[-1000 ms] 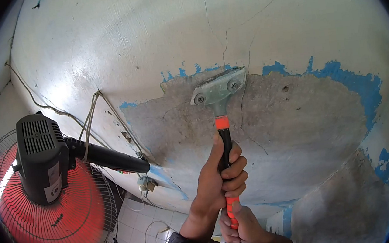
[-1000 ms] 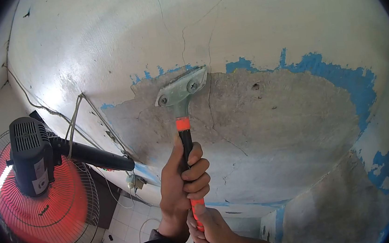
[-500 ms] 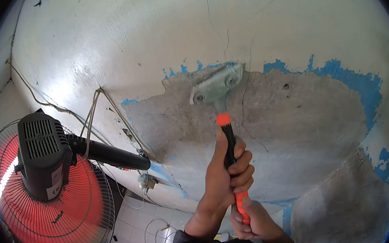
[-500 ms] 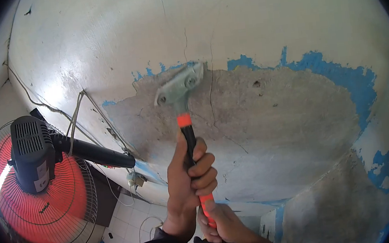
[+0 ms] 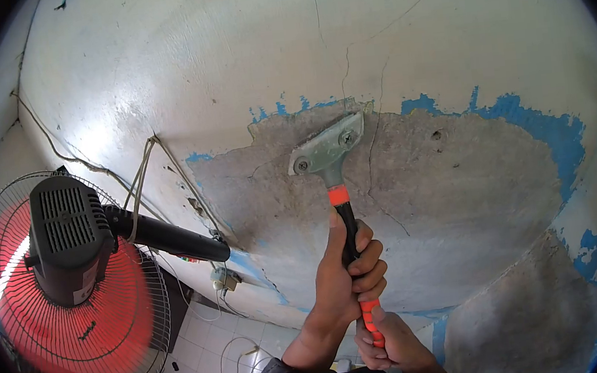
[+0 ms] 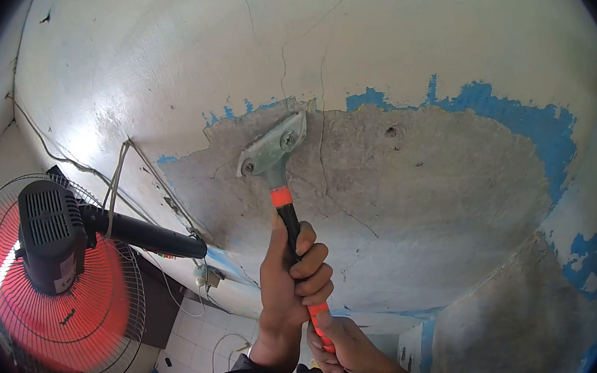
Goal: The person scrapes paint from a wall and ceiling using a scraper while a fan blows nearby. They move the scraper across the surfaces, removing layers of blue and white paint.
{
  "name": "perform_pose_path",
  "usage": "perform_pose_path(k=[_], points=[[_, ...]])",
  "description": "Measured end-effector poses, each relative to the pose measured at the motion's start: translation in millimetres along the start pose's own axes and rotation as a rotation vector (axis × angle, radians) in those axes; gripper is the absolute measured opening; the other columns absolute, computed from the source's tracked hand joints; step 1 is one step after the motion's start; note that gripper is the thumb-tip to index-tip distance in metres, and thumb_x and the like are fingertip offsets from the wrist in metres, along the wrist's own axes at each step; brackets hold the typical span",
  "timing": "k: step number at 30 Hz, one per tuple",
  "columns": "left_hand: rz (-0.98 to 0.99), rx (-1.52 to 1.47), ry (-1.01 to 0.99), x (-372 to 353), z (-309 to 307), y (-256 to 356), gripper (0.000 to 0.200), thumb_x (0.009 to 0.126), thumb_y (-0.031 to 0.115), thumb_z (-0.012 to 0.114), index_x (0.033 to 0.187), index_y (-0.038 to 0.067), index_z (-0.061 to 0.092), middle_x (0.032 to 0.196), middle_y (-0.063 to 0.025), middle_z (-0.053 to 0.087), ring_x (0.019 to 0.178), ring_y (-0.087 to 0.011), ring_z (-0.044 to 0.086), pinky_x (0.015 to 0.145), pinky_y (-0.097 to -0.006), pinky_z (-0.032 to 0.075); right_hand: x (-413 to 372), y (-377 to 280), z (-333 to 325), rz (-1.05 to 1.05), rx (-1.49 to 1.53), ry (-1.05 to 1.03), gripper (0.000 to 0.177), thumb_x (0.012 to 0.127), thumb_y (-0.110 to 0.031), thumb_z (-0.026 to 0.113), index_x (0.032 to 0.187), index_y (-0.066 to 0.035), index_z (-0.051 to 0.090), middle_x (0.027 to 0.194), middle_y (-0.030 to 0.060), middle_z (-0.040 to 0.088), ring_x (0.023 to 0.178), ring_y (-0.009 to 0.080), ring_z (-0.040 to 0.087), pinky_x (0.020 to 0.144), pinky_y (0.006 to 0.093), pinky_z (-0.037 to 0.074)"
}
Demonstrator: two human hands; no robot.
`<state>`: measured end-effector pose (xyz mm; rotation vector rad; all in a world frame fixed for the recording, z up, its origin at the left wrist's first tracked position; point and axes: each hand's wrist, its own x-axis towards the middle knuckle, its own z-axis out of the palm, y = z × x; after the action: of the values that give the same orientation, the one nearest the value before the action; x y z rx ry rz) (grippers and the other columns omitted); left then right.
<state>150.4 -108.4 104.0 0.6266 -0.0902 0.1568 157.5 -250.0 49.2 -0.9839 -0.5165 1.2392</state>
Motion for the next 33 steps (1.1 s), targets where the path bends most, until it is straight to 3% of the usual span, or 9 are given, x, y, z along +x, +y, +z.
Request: perform_pose_path(k=[23, 26, 29, 33], points=[[-0.025, -0.028, -0.044, 3, -10, -2, 0.051, 0.097, 0.062, 0.027, 0.08, 0.015, 0.038, 0.054, 0.0076, 0.025, 0.039, -0.0037, 0.018, 0.034, -0.0208, 0.017, 7, 8, -6, -0.032, 0.006, 0.011, 0.064, 0.091, -0.07, 0.036, 0.073, -0.009, 0.04, 0.049, -0.0003, 0.031, 0.034, 0.0103, 0.032, 0.035, 0.0244, 0.025], [-0.08, 0.032, -0.049, 8, -6, -1, 0.051, 0.097, 0.062, 0.028, 0.081, 0.015, 0.038, 0.055, 0.0075, 0.025, 0.04, -0.0039, 0.019, 0.034, -0.0208, 0.018, 8, 25, -11, -0.086, 0.056, -0.041, 0.058, 0.098, -0.06, 0.032, 0.076, -0.006, 0.042, 0.053, 0.0012, 0.035, 0.039, 0.0105, 0.033, 0.038, 0.0246, 0.029], [-0.105, 0.09, -0.04, 11, 0, 3, 0.051, 0.097, 0.062, 0.029, 0.082, 0.014, 0.039, 0.055, 0.0074, 0.025, 0.04, -0.0038, 0.019, 0.034, -0.0206, 0.018, 16, 22, -12, -0.142, 0.094, -0.046, 0.059, 0.097, -0.061, 0.031, 0.076, -0.007, 0.041, 0.053, 0.001, 0.035, 0.039, 0.011, 0.033, 0.039, 0.0251, 0.029], [-0.11, 0.06, -0.02, 5, -7, 4, 0.052, 0.097, 0.062, 0.029, 0.081, 0.014, 0.039, 0.055, 0.0072, 0.026, 0.04, -0.0036, 0.019, 0.034, -0.0207, 0.018, 16, 22, -1, -0.112, 0.041, 0.019, 0.065, 0.089, -0.072, 0.036, 0.074, -0.008, 0.039, 0.049, 0.0008, 0.031, 0.035, 0.0119, 0.031, 0.036, 0.025, 0.025]])
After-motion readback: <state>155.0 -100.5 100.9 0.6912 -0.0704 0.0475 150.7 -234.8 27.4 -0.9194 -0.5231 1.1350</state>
